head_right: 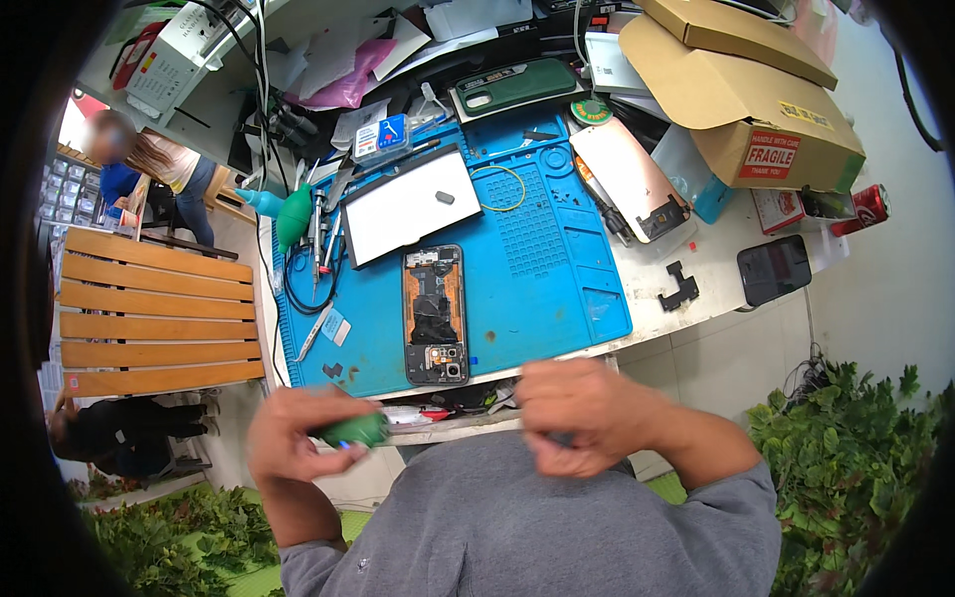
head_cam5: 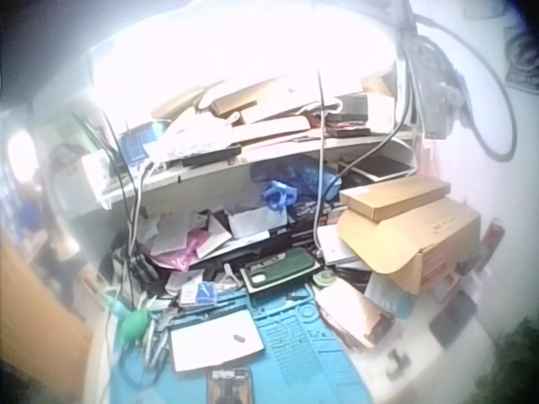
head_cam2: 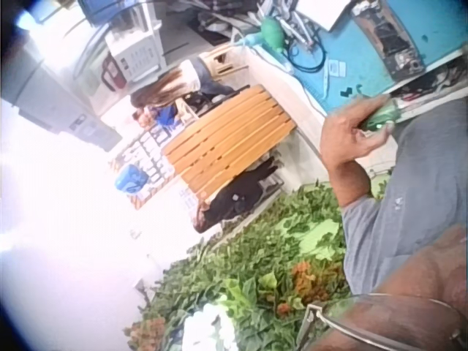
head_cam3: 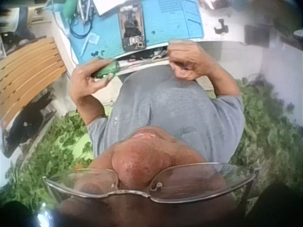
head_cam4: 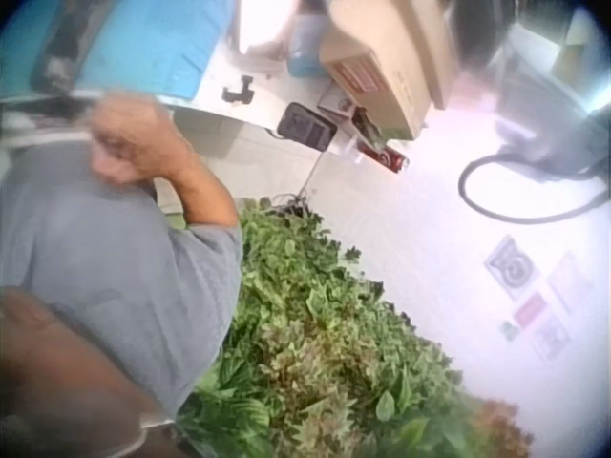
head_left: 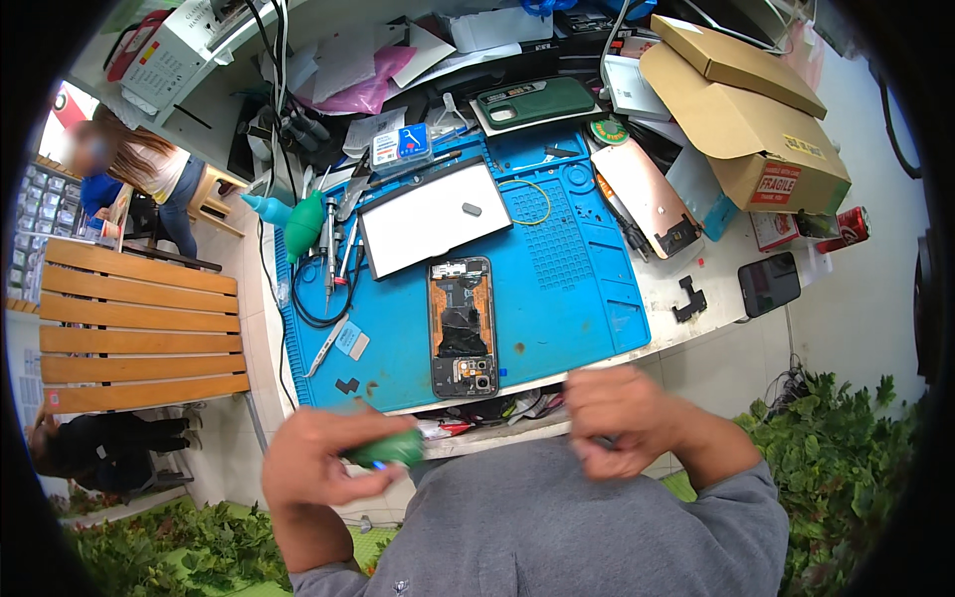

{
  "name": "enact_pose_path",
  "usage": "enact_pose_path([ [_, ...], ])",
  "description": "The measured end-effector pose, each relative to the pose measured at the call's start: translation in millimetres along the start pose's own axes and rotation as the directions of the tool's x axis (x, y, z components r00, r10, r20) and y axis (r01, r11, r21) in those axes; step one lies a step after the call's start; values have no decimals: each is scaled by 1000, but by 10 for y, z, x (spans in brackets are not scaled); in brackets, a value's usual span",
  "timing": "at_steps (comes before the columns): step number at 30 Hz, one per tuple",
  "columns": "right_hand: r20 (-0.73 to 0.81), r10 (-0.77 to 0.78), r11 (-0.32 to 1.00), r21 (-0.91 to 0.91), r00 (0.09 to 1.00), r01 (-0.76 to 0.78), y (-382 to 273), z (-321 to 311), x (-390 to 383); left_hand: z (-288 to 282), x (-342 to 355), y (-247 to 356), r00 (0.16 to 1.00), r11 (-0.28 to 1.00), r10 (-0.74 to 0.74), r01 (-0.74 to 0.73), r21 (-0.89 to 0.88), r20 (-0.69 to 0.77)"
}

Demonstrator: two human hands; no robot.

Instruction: The person opens a drawer to retrieve a tool, then uses a screwdriver to remove screws from the internal components of a disassembled smartphone on a repair mat.

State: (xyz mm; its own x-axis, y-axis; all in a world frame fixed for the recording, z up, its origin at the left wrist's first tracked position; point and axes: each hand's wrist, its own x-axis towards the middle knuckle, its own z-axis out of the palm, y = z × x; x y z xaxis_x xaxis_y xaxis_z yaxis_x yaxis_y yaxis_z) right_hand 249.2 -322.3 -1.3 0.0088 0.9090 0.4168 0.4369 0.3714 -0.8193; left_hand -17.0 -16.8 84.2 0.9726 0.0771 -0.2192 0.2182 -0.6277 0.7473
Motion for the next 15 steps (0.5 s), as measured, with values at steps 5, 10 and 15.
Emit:
enact_pose_path([
  [5,-141,126,956,-247,982,-158,-41,-75,-276,113,225,-31,897,963,-23,139,233,-442],
  [10,103,372,858,-416,923,-300,-35,-36,-359,432,416,-104,875,952,29,124,281,-483],
  [15,84,378,832,-468,922,-298,35,54,-422,478,430,-74,897,938,-33,180,296,-441],
])
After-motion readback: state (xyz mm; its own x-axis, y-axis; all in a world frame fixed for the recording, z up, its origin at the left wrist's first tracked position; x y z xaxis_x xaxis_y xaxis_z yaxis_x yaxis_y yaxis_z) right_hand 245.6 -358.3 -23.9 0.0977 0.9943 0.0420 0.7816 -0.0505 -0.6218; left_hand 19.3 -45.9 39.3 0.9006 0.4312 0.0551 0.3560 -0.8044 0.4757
